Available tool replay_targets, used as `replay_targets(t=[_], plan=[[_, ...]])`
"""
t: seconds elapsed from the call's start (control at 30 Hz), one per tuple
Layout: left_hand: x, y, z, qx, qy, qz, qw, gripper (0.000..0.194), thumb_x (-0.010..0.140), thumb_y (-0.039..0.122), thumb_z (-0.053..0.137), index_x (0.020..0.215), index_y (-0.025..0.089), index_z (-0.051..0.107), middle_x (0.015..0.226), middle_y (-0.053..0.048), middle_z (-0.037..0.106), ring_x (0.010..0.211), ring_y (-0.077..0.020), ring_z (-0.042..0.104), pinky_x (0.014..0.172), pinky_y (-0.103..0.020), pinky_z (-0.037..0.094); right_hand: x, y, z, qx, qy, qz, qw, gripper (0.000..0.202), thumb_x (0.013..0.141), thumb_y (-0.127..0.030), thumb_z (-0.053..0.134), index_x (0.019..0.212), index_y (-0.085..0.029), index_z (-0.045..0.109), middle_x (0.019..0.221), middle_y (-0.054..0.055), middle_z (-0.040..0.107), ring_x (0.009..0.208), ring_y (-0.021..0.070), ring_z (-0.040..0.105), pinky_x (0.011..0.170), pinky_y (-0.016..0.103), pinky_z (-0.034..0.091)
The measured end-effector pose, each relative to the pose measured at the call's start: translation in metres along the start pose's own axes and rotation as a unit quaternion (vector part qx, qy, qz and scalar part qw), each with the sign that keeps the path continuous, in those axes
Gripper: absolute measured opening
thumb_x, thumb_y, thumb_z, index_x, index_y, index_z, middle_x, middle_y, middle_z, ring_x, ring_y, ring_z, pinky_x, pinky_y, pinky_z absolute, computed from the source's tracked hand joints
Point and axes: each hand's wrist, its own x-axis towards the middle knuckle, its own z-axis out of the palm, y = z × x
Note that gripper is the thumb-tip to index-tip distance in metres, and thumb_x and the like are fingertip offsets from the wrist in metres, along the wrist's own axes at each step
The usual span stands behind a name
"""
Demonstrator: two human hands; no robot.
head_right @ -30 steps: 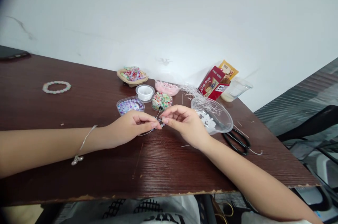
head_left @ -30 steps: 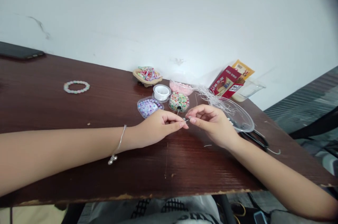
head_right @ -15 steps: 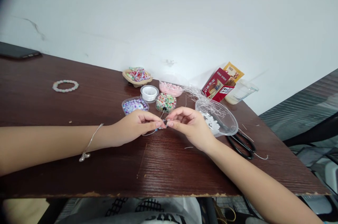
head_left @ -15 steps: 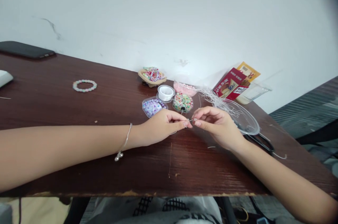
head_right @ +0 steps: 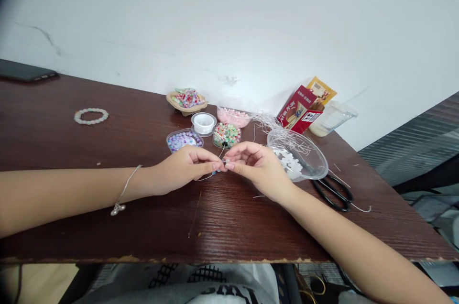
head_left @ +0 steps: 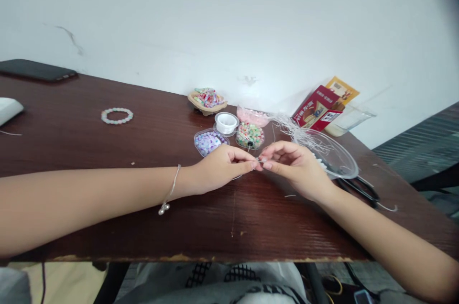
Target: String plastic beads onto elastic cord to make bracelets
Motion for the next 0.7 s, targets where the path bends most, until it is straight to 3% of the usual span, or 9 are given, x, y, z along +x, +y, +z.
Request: replay_targets(t=[0.2, 0.37, 0.5, 0.7], plan=[[-0.0003, -0.0026, -0.0005, -0.015, -0.014, 0.026, 0.999, 0.028, 0.082, 0.035, 0.058, 0.09, 0.013, 0.073, 0.057, 0.003, 0.05, 0.052, -0.0072, 0.036, 0.048, -0.021, 0.028, -0.004, 0.0012, -0.0042, -0.049, 0.008, -0.002, 0.999, 0.017, 0.073, -0.026, 0.074, 0.087, -0.022, 0.065, 0.086, 0.001, 0.068, 0.076, 0.0132, 0.065, 0.073, 0.025, 0.054], [0.0003, -0.0041, -0.0016, -0.013, -0.03, 0.029, 0.999, 0.027, 0.083, 0.034, 0.057, 0.091, 0.012, 0.073, 0.07, -0.001, 0.063, 0.061, -0.0091, 0.047, 0.055, -0.021, 0.036, -0.0041, 0.0018, -0.0062, -0.088, 0.0, -0.002, 0.996, 0.016, 0.074, -0.027, 0.073, 0.088, -0.026, 0.066, 0.085, 0.001, 0.068, 0.075, 0.0139, 0.064, 0.069, 0.024, 0.054], [0.001, -0.0058, -0.002, -0.004, -0.039, 0.038, 0.998, 0.025, 0.082, 0.031, 0.059, 0.089, 0.012, 0.072, 0.08, -0.003, 0.067, 0.072, -0.0115, 0.053, 0.068, -0.022, 0.041, -0.0027, -0.0032, -0.0019, -0.154, -0.005, -0.046, 0.987, 0.01, 0.073, -0.028, 0.074, 0.082, -0.026, 0.069, 0.085, 0.001, 0.069, 0.078, 0.0148, 0.064, 0.073, 0.024, 0.054], [0.0018, -0.0059, -0.0016, 0.015, -0.046, 0.032, 0.998, 0.025, 0.082, 0.031, 0.059, 0.088, 0.011, 0.072, 0.078, -0.002, 0.067, 0.072, -0.0109, 0.053, 0.067, -0.021, 0.04, -0.0018, -0.0032, 0.0001, -0.177, -0.004, -0.085, 0.98, 0.006, 0.073, -0.027, 0.074, 0.078, -0.027, 0.072, 0.084, 0.001, 0.071, 0.077, 0.0147, 0.066, 0.073, 0.025, 0.054]])
